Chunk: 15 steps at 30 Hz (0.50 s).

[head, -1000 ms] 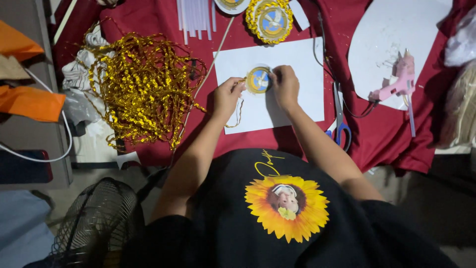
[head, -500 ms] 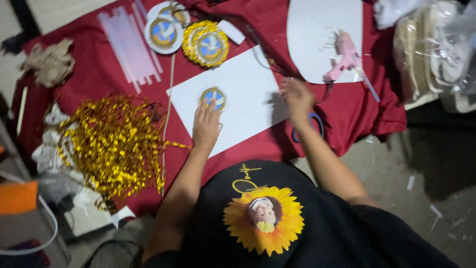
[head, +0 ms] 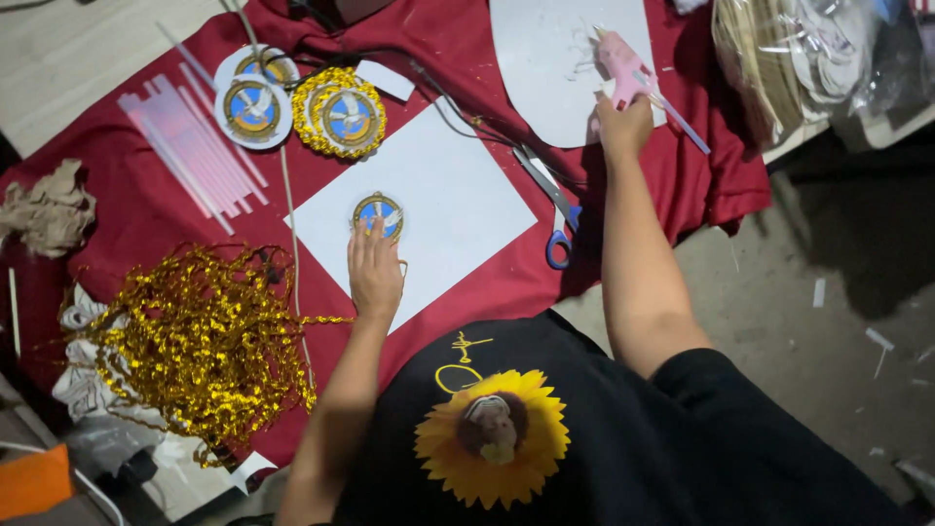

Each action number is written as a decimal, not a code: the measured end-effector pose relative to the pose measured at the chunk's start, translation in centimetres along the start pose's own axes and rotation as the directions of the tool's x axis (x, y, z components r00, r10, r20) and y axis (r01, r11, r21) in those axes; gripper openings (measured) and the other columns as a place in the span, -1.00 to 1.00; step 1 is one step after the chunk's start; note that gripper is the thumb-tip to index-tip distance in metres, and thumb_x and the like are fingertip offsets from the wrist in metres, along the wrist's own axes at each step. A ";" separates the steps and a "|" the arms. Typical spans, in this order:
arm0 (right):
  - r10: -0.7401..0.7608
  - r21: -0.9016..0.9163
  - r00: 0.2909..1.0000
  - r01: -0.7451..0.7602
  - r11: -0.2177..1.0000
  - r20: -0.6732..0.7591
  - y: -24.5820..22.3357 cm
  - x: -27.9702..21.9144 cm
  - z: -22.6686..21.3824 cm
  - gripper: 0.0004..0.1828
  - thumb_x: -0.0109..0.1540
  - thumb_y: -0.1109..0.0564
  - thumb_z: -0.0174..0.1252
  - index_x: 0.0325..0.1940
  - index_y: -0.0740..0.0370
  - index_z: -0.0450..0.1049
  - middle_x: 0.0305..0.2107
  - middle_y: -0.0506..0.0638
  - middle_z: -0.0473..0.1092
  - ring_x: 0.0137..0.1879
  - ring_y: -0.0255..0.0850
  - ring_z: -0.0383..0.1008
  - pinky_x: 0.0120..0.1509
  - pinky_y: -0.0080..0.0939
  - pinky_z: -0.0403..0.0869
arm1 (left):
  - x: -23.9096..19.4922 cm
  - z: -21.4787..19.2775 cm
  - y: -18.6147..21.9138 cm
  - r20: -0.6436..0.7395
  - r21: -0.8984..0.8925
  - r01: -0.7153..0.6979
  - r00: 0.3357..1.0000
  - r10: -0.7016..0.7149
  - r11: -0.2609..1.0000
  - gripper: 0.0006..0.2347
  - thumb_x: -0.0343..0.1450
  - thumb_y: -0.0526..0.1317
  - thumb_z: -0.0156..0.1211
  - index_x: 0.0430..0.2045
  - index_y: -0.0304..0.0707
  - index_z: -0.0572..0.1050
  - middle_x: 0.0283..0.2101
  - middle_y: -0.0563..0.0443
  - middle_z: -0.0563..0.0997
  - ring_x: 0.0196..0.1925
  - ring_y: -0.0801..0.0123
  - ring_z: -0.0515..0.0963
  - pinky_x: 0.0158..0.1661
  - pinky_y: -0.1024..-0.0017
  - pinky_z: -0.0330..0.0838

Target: The person trims gold metallic ribbon with scissors and hot-glues it around the edge of round printed medallions, pressing the trim in place by hand. They finish one medallion, set it with completed ones, and begin gluing trim onto another medallion.

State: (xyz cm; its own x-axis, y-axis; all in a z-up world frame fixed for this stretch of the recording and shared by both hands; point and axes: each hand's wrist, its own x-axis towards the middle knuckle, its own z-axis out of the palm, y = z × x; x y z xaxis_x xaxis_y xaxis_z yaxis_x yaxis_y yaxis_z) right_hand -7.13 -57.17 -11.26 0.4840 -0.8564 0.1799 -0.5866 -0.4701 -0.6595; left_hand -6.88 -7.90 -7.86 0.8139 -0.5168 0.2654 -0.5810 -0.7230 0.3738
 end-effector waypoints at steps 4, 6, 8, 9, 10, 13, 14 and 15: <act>0.271 0.456 0.898 -0.414 0.788 0.347 -0.1 0.6 -1.0 -0.66 0.14 0.17 0.40 -0.14 0.36 0.44 -0.44 0.04 0.48 -0.45 -0.20 0.46 -0.44 -0.19 0.39 | 0.2 0.1 0.0 0.002 -0.002 0.013 1.000 -0.013 1.000 -0.89 0.45 -0.36 0.25 -0.23 -0.42 0.49 0.29 -0.25 0.47 0.40 -0.16 0.35 0.37 -0.04 0.24; 0.086 0.559 0.913 -0.317 0.766 0.399 -0.7 0.4 -1.4 -0.54 0.21 0.29 0.35 0.10 0.29 0.28 -0.33 -0.02 0.38 -0.40 -0.32 0.40 -0.40 -0.31 0.42 | 0.0 -0.4 -0.1 -0.009 0.004 -0.005 1.000 0.005 1.000 -0.85 0.43 -0.37 0.26 -0.19 -0.45 0.49 0.28 -0.29 0.48 0.39 -0.21 0.36 0.35 -0.04 0.23; -0.101 0.581 0.880 -0.216 0.785 0.464 -2.4 -0.4 -2.9 -0.52 0.31 0.28 0.32 0.23 0.28 0.28 -0.21 -0.04 0.41 -0.26 -0.30 0.46 -0.27 -0.29 0.49 | -0.2 -0.1 -0.3 -0.033 -0.023 0.000 0.999 -0.001 1.000 -0.78 0.46 -0.37 0.26 -0.06 -0.52 0.48 0.28 -0.30 0.47 0.40 -0.21 0.35 0.36 -0.03 0.24; -0.269 0.617 0.826 -0.116 0.778 0.495 -3.3 -0.9 -3.4 -0.50 0.40 0.27 0.29 0.37 0.28 0.27 -0.08 -0.05 0.44 -0.12 -0.28 0.51 -0.14 -0.26 0.55 | -0.5 -0.1 -0.6 -0.055 -0.059 -0.025 0.998 0.022 0.998 -0.70 0.48 -0.38 0.26 0.07 -0.60 0.47 0.29 -0.31 0.45 0.41 -0.21 0.35 0.37 -0.01 0.25; -0.290 0.621 0.802 -0.123 0.774 0.521 -3.6 -1.0 -2.7 -0.50 0.40 0.27 0.29 0.37 0.28 0.27 -0.08 -0.05 0.44 -0.12 -0.28 0.51 -0.14 -0.26 0.55 | -0.4 -0.6 -0.6 -0.059 -0.039 0.012 0.998 -0.014 0.999 -0.70 0.48 -0.38 0.26 0.07 -0.60 0.47 0.29 -0.31 0.45 0.41 -0.21 0.35 0.37 -0.01 0.25; -0.584 0.710 0.718 0.179 0.681 0.380 -5.4 -1.4 -1.6 -0.42 0.38 0.41 0.19 0.45 0.34 0.19 0.06 0.11 0.41 0.09 -0.09 0.51 0.15 -0.16 0.59 | -0.6 -1.4 -0.6 -0.009 -0.036 0.016 1.000 -0.017 0.999 -0.69 0.26 -0.34 0.27 -0.12 -0.46 0.51 0.24 -0.33 0.48 0.37 -0.24 0.35 0.30 -0.04 0.27; -0.375 0.380 0.828 0.216 0.900 0.417 -6.7 -1.4 -2.1 -0.47 0.33 0.31 0.25 0.35 0.30 0.23 -0.07 0.10 0.47 -0.04 -0.08 0.56 0.02 -0.13 0.56 | -0.5 -1.2 -0.6 -0.060 -0.051 0.009 0.998 -0.012 0.999 -0.80 0.36 -0.34 0.26 -0.19 -0.42 0.50 0.25 -0.27 0.48 0.39 -0.18 0.35 0.33 -0.02 0.27; -0.161 -0.002 0.918 0.173 0.985 0.362 -7.9 -1.2 -2.5 -0.51 0.29 0.21 0.30 0.25 0.25 0.28 -0.21 0.11 0.52 -0.16 -0.06 0.61 -0.10 -0.10 0.54 | -0.3 -1.0 -0.5 -0.111 -0.065 0.000 0.994 -0.007 0.998 -0.90 0.46 -0.33 0.26 -0.25 -0.37 0.48 0.26 -0.21 0.48 0.41 -0.11 0.36 0.35 0.00 0.28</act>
State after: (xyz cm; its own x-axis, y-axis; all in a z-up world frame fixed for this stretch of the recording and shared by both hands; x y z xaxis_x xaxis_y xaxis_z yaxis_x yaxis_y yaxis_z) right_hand -4.72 -52.93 -4.40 0.7738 -0.6333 0.0068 -0.4950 -0.6114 -0.6174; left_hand -6.80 -6.96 -7.26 0.8132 -0.4574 0.3597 -0.5796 -0.6916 0.4310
